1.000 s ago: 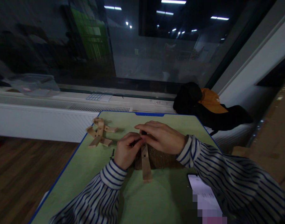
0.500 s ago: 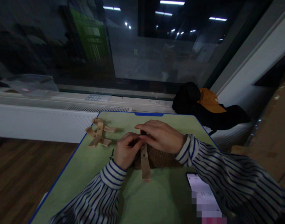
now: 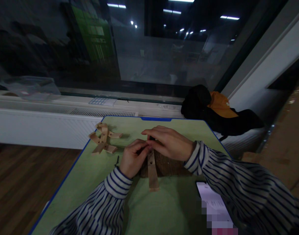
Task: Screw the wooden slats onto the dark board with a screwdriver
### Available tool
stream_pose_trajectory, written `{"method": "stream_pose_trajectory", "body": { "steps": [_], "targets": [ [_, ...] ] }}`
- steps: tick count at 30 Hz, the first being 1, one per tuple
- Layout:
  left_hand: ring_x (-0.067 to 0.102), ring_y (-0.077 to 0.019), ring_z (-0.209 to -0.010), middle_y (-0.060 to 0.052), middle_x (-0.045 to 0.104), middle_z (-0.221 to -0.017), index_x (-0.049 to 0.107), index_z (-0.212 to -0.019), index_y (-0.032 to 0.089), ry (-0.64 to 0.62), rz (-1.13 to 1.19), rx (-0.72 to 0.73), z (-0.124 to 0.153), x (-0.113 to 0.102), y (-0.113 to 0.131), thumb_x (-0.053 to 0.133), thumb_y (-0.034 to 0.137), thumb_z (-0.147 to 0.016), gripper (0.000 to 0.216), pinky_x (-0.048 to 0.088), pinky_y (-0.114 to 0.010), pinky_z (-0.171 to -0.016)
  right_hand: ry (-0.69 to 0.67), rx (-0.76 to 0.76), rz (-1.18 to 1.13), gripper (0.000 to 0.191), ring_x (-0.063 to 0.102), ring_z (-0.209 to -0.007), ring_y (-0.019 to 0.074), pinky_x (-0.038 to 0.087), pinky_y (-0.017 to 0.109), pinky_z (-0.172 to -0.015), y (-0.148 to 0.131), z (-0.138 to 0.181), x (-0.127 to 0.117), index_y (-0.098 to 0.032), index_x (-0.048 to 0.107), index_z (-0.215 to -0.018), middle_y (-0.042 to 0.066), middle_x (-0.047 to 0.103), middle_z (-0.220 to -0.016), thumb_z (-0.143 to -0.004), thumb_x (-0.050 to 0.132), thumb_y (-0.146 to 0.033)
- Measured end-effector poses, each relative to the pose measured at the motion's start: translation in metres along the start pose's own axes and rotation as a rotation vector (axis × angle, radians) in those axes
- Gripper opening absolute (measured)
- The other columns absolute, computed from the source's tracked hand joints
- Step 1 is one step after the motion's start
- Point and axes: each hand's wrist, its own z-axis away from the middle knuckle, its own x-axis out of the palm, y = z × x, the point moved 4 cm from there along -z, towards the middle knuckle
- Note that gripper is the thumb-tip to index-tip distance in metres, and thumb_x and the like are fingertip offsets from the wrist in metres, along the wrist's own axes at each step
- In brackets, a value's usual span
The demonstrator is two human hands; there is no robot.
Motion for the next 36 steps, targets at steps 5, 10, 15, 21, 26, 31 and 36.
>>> {"method": "stream_pose_trajectory", "body": {
  "steps": [5, 10, 15, 21, 26, 31, 36],
  "targets": [
    [0.057, -0.012, -0.065, 0.0, 0.063, -0.072, 0.065, -0.074, 0.017, 0.032, -0.029, -0.013, 0.002, -0.001, -0.0036, 0.065, 0.018, -0.075, 0.001, 0.046, -0.023, -0.062, -0.016, -0.014, 0.003, 0.031, 0.056, -0.092, 0.019, 0.046, 0.035, -0.084, -0.0036, -0.0026, -0.0005, -0.01, 0.053, -0.118, 0.01, 0.063, -0.099, -0.09, 0.045, -0.021],
    [0.057, -0.012, -0.064, -0.001, 0.062, -0.07, 0.066, -0.073, 0.017, 0.02, -0.009, -0.016, 0.0012, -0.0005, -0.0038, 0.061, 0.018, -0.078, 0.007, 0.047, -0.023, -0.06, -0.03, -0.01, -0.036, 0.039, 0.055, -0.099, 0.0181, 0.045, 0.034, -0.089, -0.005, -0.0037, 0.0008, -0.006, 0.046, -0.126, 0.013, 0.061, -0.109, -0.088, 0.046, -0.016],
    [0.06, -0.0135, -0.069, -0.002, 0.064, -0.073, 0.068, -0.077, 0.017, -0.005, 0.014, -0.018, 0.0003, 0.0006, -0.0021, 0.059, 0.02, -0.081, 0.011, 0.049, -0.024, -0.066, -0.036, 0.005, -0.058, 0.035, 0.057, -0.094, 0.0179, 0.047, 0.037, -0.086, -0.0023, -0.0025, 0.0024, -0.009, 0.048, -0.123, 0.011, 0.063, -0.102, -0.089, 0.045, -0.018],
    [0.059, -0.0128, -0.069, -0.002, 0.064, -0.075, 0.069, -0.082, 0.017, -0.009, 0.001, -0.03, 0.0016, 0.0013, -0.0011, 0.062, 0.019, -0.079, 0.008, 0.048, -0.023, -0.065, -0.022, 0.019, -0.041, 0.034, 0.056, -0.096, 0.0182, 0.046, 0.036, -0.088, 0.0026, 0.0005, 0.002, -0.01, 0.048, -0.123, 0.011, 0.062, -0.104, -0.09, 0.045, -0.021],
    [0.058, -0.0121, -0.066, 0.0, 0.064, -0.072, 0.067, -0.079, 0.017, 0.003, -0.007, -0.045, 0.0026, 0.0001, -0.0036, 0.062, 0.018, -0.078, 0.006, 0.046, -0.023, -0.062, -0.034, 0.034, -0.032, 0.04, 0.056, -0.096, 0.0198, 0.046, 0.038, -0.089, 0.0031, 0.0006, 0.0008, -0.007, 0.046, -0.126, 0.013, 0.062, -0.104, -0.09, 0.046, -0.023],
    [0.06, -0.0135, -0.07, -0.002, 0.065, -0.076, 0.067, -0.081, 0.017, -0.031, 0.005, -0.06, 0.0004, 0.0011, 0.0006, 0.058, 0.021, -0.08, 0.009, 0.047, -0.024, -0.065, -0.044, 0.034, -0.045, 0.04, 0.056, -0.096, 0.0187, 0.046, 0.036, -0.088, 0.0032, 0.0014, 0.0012, -0.007, 0.044, -0.127, 0.012, 0.062, -0.102, -0.089, 0.044, -0.02],
    [0.048, -0.01, -0.052, 0.004, 0.054, -0.061, 0.056, -0.08, 0.018, -0.13, -0.053, -0.269, 0.0067, -0.0075, -0.0041, 0.062, 0.033, -0.078, 0.016, 0.038, -0.021, -0.049, -0.045, 0.044, -0.038, 0.038, 0.056, -0.094, 0.0183, 0.046, 0.037, -0.086, 0.004, 0.0019, 0.0024, -0.01, 0.044, -0.126, 0.012, 0.061, -0.102, -0.089, 0.044, -0.019]
  ]
}}
